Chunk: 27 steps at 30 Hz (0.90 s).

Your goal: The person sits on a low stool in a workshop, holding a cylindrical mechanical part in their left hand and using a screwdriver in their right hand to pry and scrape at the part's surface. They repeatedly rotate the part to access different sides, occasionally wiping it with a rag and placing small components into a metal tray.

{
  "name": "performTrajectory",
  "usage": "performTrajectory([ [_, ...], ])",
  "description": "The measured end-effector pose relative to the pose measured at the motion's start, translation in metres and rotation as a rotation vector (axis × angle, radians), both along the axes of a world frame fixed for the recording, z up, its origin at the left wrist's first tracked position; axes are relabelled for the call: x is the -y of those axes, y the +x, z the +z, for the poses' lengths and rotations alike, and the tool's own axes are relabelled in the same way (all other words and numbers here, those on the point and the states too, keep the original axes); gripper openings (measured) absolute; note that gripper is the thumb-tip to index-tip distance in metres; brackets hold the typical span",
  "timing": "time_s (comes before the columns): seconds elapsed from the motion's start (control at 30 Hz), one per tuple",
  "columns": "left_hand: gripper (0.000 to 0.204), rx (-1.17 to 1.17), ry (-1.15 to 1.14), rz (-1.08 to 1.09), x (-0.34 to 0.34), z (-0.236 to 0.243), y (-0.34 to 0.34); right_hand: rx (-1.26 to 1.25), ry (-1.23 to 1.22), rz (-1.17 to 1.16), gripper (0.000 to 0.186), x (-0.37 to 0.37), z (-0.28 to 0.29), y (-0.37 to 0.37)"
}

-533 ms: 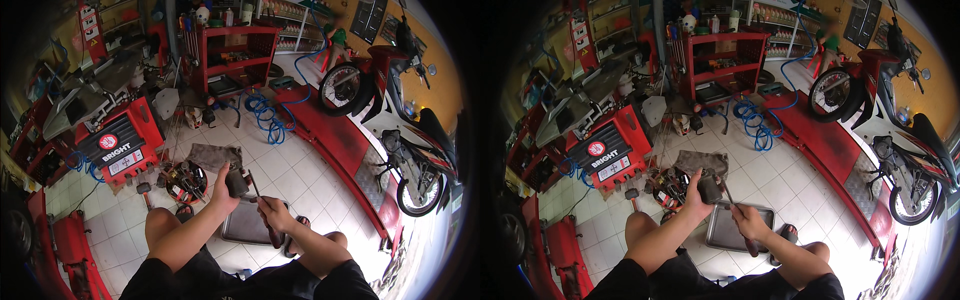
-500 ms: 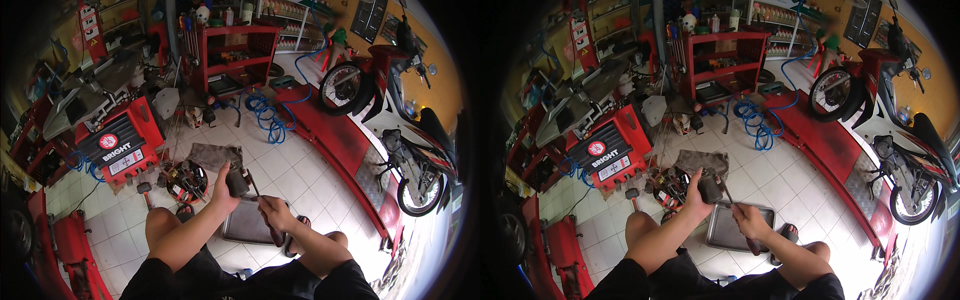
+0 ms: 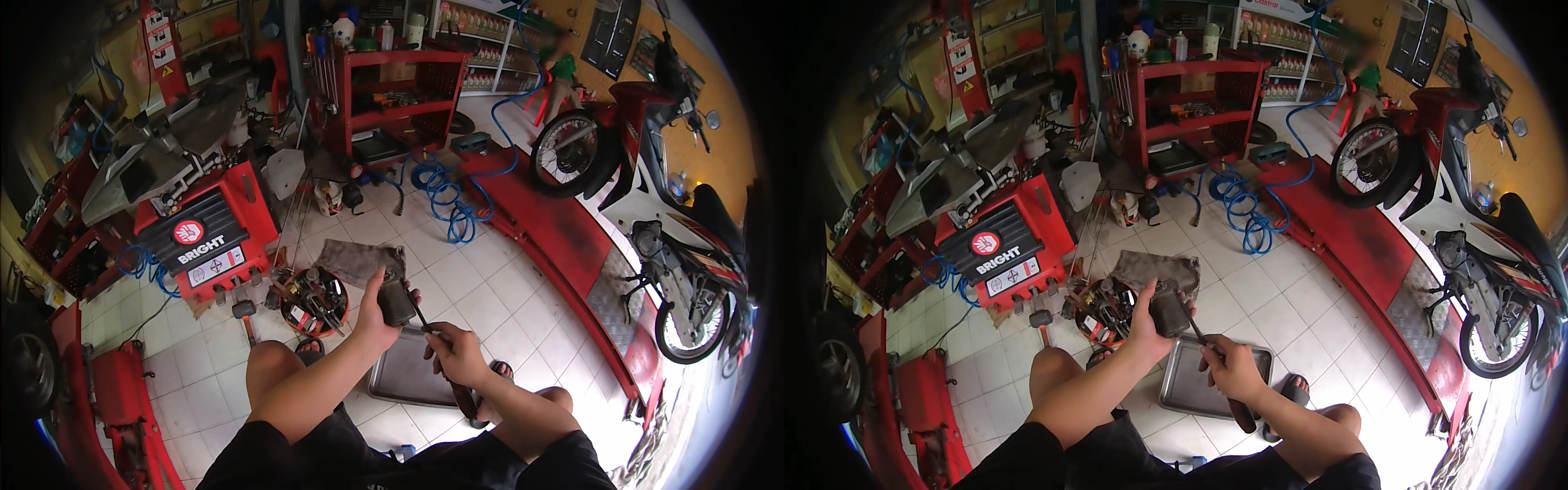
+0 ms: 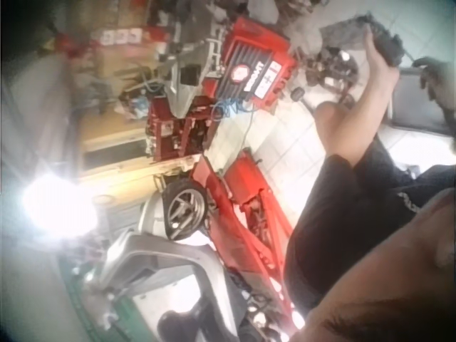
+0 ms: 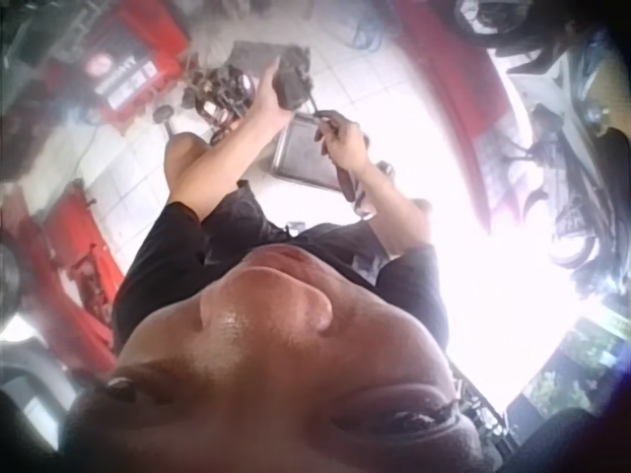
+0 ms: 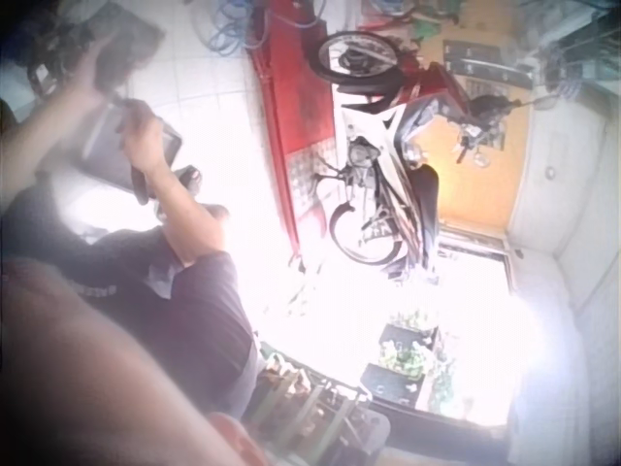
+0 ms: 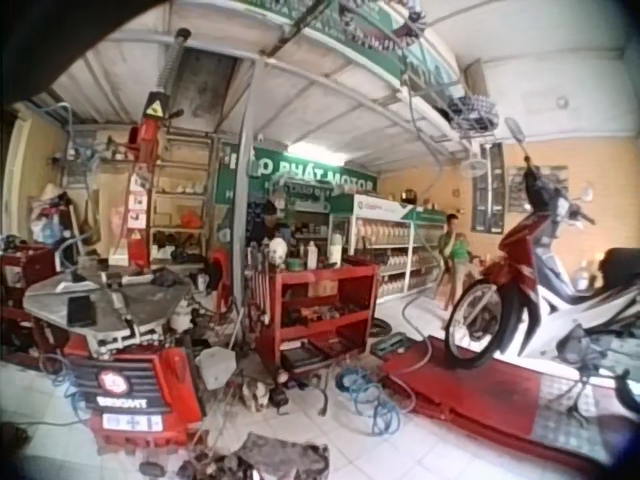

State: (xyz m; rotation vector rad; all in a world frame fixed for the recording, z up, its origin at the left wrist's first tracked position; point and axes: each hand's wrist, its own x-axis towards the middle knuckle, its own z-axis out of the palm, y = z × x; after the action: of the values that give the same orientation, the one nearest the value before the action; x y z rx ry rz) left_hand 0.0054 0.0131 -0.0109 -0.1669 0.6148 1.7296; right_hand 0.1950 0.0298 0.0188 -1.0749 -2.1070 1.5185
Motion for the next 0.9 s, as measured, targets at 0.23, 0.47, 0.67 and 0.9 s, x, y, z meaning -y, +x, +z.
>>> performTrajectory([
  [0.23,0.047,-0.021,0.069,-0.021,0.000,-0.002,-0.001,-0.022,-0.013,-0.028,0.026,0.000,-0.001,0.000],
  [0.47,0.046,-0.021,0.099,-0.036,-0.001,-0.007,0.001,-0.035,-0.003,-0.023,0.026,0.000,0.000,0.001],
  [0.67,0.044,-0.025,0.063,-0.049,0.001,-0.010,-0.002,-0.045,-0.026,-0.028,0.025,0.002,0.000,0.001],
  [0.9,0.046,-0.026,0.075,-0.050,0.001,-0.012,-0.002,-0.036,-0.018,-0.011,0.025,0.003,0.005,0.000],
])
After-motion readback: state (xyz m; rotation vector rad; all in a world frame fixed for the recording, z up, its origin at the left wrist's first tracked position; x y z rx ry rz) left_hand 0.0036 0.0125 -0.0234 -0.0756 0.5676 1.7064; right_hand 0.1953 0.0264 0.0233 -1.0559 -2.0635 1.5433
